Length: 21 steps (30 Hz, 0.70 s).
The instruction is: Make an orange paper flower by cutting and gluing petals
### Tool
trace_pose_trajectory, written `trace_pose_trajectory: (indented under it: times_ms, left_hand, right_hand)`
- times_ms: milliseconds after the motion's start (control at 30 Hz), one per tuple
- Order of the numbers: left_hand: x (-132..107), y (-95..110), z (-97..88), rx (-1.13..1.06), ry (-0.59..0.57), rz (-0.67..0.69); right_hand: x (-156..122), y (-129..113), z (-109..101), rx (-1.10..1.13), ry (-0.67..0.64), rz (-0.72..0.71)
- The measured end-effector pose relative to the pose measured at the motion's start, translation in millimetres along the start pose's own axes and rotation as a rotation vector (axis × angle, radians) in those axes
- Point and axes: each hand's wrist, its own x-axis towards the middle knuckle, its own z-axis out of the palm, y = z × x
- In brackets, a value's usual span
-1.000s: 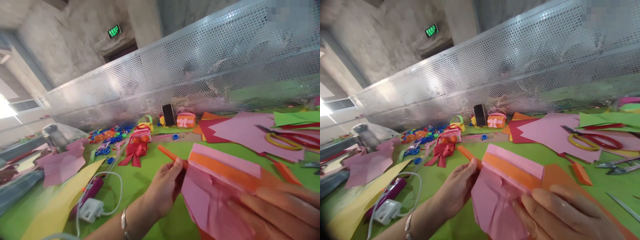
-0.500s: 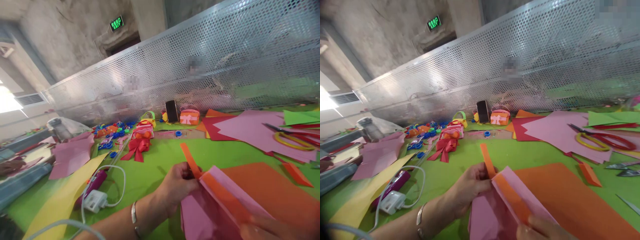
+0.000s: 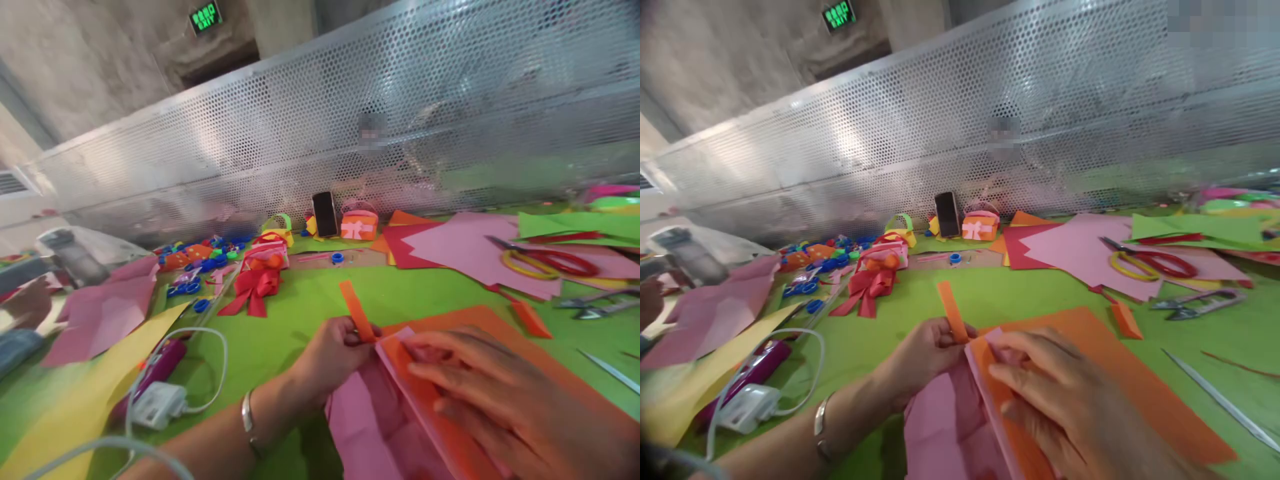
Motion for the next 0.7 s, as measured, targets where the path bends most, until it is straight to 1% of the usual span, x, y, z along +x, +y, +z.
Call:
trace_pose_trajectory:
  times_ms: [33,100,167,200,233,267,333,433,500,533,600,667,700]
  left_hand:
    - [0,2,-0.3,0.03,-0.036,-0.001]
    - [-1,7,-1.3,0.119,-0.067,0.017]
    - [1,12,-4.7,0.168,-0.085,0.016]
    - [3,13,-7.1,0.174,-0.096,-0.003]
    - [5,14,-9.8,0.184,-0.133,-0.039]
    - [8,15,-12.3,0.199,-0.143,-0.038]
    - [12,14,-16.0,0.234,-0.199,-0.051]
    - [13,12,-18.3,0.267,-0.244,-0.063]
    - [12,12,-18.8,0.288,-0.291,-0.067]
    - [11,13,-18.9,0.304,-0.323,-0.068]
    - [10,16,-18.7,0.335,-0.379,-0.068]
    - [9,20,-17.5,0.359,-0.395,-0.058]
    - [8,21,-16.5,0.369,-0.398,-0.054]
  right_hand:
    - [4,-2,-4,0.016,-0.009,0.029]
    - [13,-7,-12,0.05,-0.038,0.067]
    - [22,-7,-25,0.053,-0.14,0.084]
    - [26,-2,-34,0.024,-0.212,0.085]
    - [28,6,-45,-0.02,-0.27,0.108]
    - [28,16,-60,-0.077,-0.318,0.139]
    - [23,43,-97,-0.212,-0.365,0.249]
    - [2,89,-157,-0.464,-0.319,0.51]
    - [-16,116,-186,-0.594,-0.284,0.679]
    - [-25,126,-195,-0.63,-0.276,0.75]
    - [-41,140,-199,-0.639,-0.285,0.838]
    - [-50,149,-189,-0.605,-0.265,0.886]
    - [-52,153,-181,-0.582,-0.221,0.899]
